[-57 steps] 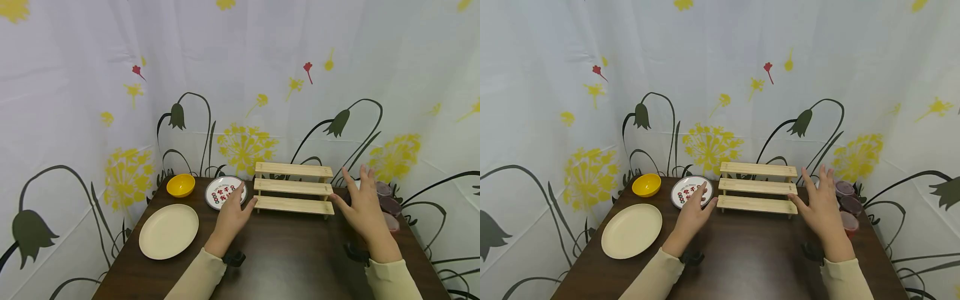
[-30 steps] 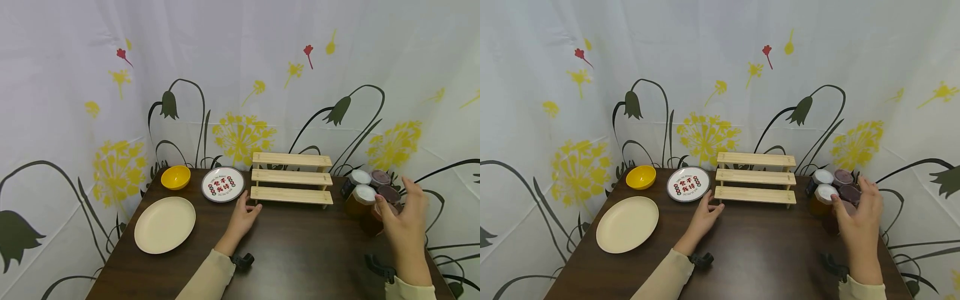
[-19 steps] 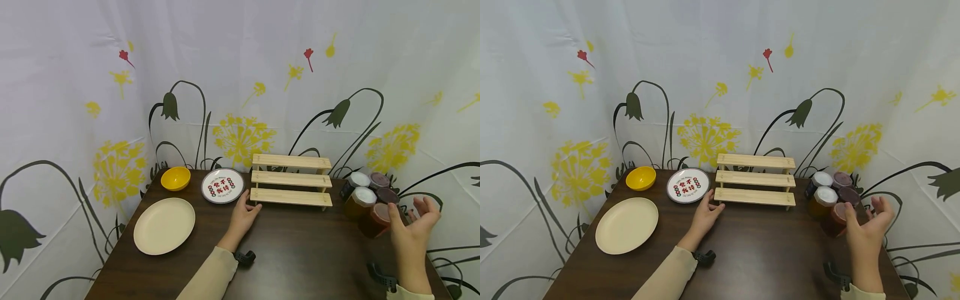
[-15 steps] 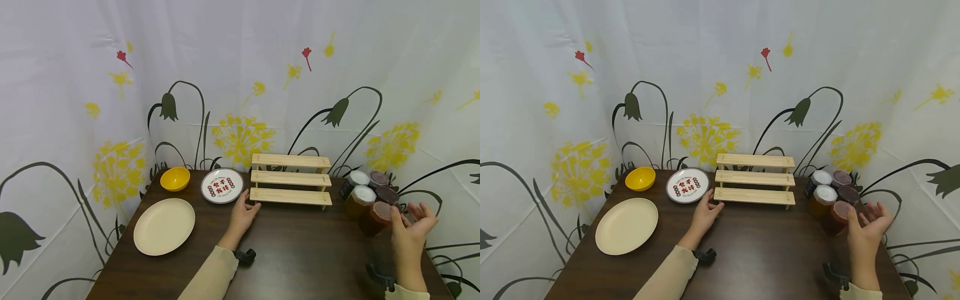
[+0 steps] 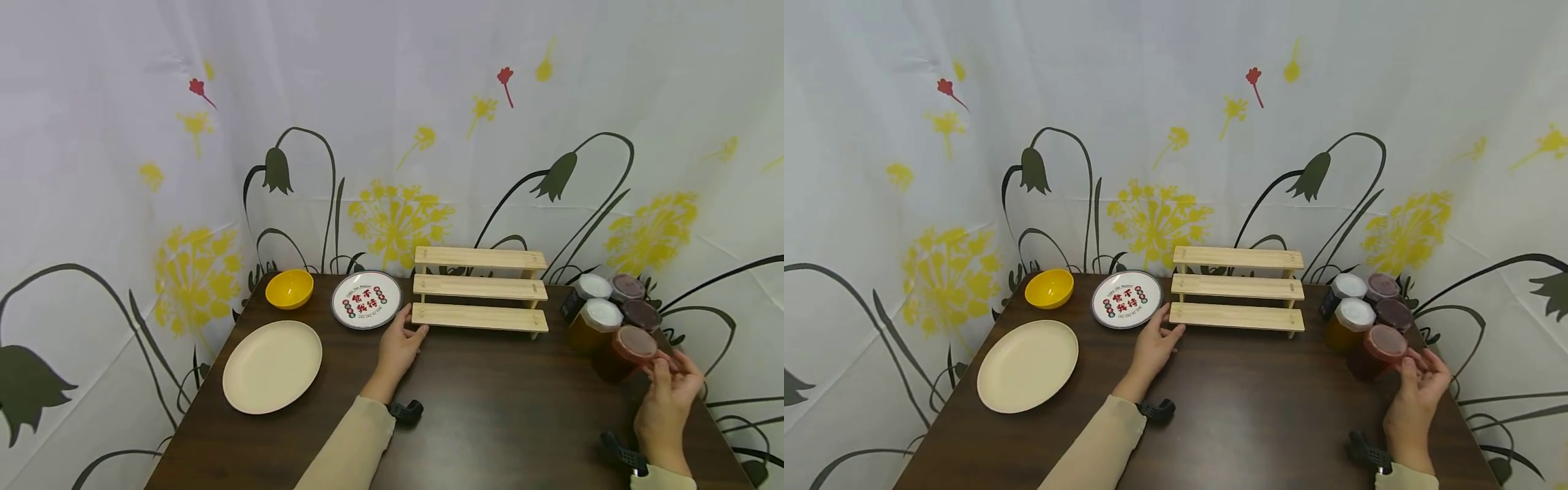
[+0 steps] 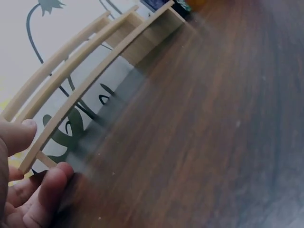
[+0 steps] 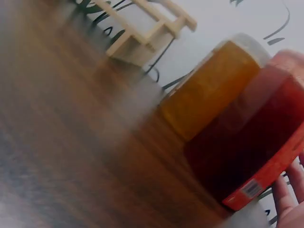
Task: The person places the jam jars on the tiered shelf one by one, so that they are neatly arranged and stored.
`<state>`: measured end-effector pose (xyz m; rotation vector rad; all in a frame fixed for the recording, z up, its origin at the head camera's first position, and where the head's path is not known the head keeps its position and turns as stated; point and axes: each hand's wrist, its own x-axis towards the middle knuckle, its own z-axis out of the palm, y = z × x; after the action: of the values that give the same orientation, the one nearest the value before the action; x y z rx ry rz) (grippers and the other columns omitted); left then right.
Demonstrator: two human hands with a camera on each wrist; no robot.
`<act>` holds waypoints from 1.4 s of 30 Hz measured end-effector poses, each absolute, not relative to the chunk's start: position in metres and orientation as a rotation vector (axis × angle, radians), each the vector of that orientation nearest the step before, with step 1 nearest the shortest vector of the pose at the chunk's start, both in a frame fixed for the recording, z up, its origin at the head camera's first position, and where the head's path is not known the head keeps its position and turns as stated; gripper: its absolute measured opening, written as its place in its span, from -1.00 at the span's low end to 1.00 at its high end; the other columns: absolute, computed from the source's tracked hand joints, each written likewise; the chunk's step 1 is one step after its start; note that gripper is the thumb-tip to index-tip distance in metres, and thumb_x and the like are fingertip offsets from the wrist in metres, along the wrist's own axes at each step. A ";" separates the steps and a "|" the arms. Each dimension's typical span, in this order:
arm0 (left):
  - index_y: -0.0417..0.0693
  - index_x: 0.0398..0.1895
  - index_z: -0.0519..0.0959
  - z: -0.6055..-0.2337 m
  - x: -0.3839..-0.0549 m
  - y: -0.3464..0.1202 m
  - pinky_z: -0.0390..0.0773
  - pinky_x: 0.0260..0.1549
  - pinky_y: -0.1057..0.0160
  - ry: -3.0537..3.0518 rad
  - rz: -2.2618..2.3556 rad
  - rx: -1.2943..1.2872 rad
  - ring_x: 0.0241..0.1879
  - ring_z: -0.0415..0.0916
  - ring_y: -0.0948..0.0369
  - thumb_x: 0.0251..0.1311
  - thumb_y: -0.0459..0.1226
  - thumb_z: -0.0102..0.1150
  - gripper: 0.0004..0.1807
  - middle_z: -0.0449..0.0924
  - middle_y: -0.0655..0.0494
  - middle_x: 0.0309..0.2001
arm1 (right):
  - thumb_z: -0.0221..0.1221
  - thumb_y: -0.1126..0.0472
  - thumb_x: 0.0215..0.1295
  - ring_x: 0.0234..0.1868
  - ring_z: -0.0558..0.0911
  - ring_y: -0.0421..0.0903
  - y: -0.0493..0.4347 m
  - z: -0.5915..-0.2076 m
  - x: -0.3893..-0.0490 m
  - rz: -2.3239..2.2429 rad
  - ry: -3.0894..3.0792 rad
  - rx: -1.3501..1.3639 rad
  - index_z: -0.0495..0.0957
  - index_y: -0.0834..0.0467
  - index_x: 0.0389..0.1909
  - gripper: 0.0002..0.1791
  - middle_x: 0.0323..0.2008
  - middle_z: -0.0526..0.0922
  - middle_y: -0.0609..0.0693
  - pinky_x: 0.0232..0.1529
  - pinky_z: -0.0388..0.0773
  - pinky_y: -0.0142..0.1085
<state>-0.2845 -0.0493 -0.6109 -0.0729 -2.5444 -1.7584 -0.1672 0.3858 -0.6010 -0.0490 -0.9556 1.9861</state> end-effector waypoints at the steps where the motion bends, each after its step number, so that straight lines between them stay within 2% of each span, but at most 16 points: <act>1: -0.01 0.70 0.31 -0.611 -0.285 -0.049 0.72 -0.46 0.24 -2.538 -1.788 -0.060 -0.48 0.70 0.23 0.48 -0.07 0.39 -0.19 0.57 -0.13 0.46 | 0.09 0.53 0.58 0.05 0.55 0.00 0.385 -0.602 -0.168 2.003 -0.937 -0.032 0.21 0.39 0.41 -0.52 0.09 0.48 0.26 -0.04 0.61 -0.43; 4: -0.01 0.70 0.30 -0.612 -0.287 -0.050 0.75 -0.49 0.26 -2.499 -1.855 -0.029 -0.46 0.74 0.20 0.49 -0.09 0.39 -0.19 0.55 -0.12 0.49 | 0.04 0.54 0.60 0.11 0.47 -0.02 0.384 -0.605 -0.170 2.055 -0.941 -0.032 0.21 0.38 0.43 -0.53 0.13 0.44 0.22 0.02 0.50 -0.44; 8: 0.00 0.68 0.33 -0.611 -0.290 -0.051 0.78 -0.47 0.27 -2.465 -1.874 -0.014 -0.41 0.78 0.19 0.49 -0.13 0.39 -0.22 0.58 -0.10 0.47 | 0.06 0.52 0.60 0.19 0.37 -0.08 0.385 -0.605 -0.173 2.091 -1.104 -0.135 0.23 0.26 0.45 -0.50 0.20 0.36 0.12 0.14 0.39 -0.46; 11: 0.03 0.65 0.39 -0.611 -0.291 -0.050 0.77 -0.45 0.27 -2.495 -1.825 -0.011 -0.44 0.75 0.23 0.49 -0.12 0.39 -0.27 0.62 -0.09 0.43 | 0.11 0.54 0.55 0.18 0.39 -0.13 0.388 -0.603 -0.174 2.088 -1.249 -0.236 0.25 0.15 0.43 -0.45 0.22 0.36 0.06 0.14 0.45 -0.52; 14: 0.06 0.64 0.41 -0.611 -0.292 -0.046 0.76 -0.47 0.27 -2.515 -1.806 0.020 -0.47 0.72 0.25 0.47 -0.11 0.41 -0.27 0.66 -0.08 0.38 | 0.17 0.61 0.46 0.14 0.45 -0.16 0.391 -0.602 -0.175 2.069 -1.342 -0.320 0.30 0.09 0.40 -0.38 0.21 0.40 0.03 0.05 0.54 -0.58; 21: 0.07 0.67 0.39 -0.613 -0.291 -0.037 0.77 -0.47 0.28 -2.482 -1.832 0.055 -0.32 0.80 0.23 0.49 -0.09 0.39 -0.26 0.69 -0.11 0.34 | 0.26 0.67 0.34 0.15 0.50 -0.18 0.399 -0.602 -0.175 2.014 -1.467 -0.432 0.36 0.05 0.38 -0.27 0.23 0.45 -0.02 0.01 0.59 -0.63; 25: 0.13 0.64 0.43 -0.613 -0.287 -0.039 0.75 -0.49 0.29 -2.500 -1.789 0.095 -0.32 0.80 0.22 0.50 -0.14 0.37 -0.32 0.72 -0.07 0.32 | 0.34 0.63 0.31 0.19 0.51 -0.23 0.397 -0.605 -0.173 1.993 -1.603 -0.525 0.31 -0.03 0.41 -0.19 0.26 0.44 -0.12 0.01 0.59 -0.68; 33: 0.08 0.65 0.42 -0.609 -0.286 -0.043 0.78 -0.46 0.29 -2.495 -1.844 0.033 -0.29 0.82 0.17 0.52 -0.19 0.35 -0.32 0.69 -0.14 0.35 | 0.47 0.55 0.23 0.20 0.47 -0.24 0.396 -0.606 -0.171 1.897 -1.732 -0.633 0.27 -0.08 0.45 -0.09 0.26 0.42 -0.20 -0.02 0.54 -0.72; 38: 0.08 0.64 0.43 -0.610 -0.288 -0.043 0.78 -0.46 0.28 -2.481 -1.854 0.016 -0.28 0.82 0.16 0.53 -0.22 0.33 -0.34 0.67 -0.16 0.37 | 0.54 0.42 0.22 0.19 0.48 -0.28 0.394 -0.607 -0.170 1.785 -1.860 -0.675 0.26 -0.09 0.44 -0.10 0.23 0.40 -0.25 -0.02 0.51 -0.75; 42: 0.07 0.64 0.43 -0.611 -0.286 -0.050 0.78 -0.47 0.28 -2.484 -1.849 0.017 -0.31 0.81 0.17 0.53 -0.23 0.33 -0.35 0.67 -0.17 0.36 | 0.56 0.31 0.26 0.21 0.48 -0.28 0.389 -0.610 -0.172 1.699 -1.931 -0.692 0.29 -0.02 0.47 -0.13 0.24 0.41 -0.24 0.00 0.47 -0.76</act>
<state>-0.2864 -0.0497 -0.6112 0.0173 -2.4841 -1.8490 -0.1715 0.3889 -0.6101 -0.6921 -1.9307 1.6985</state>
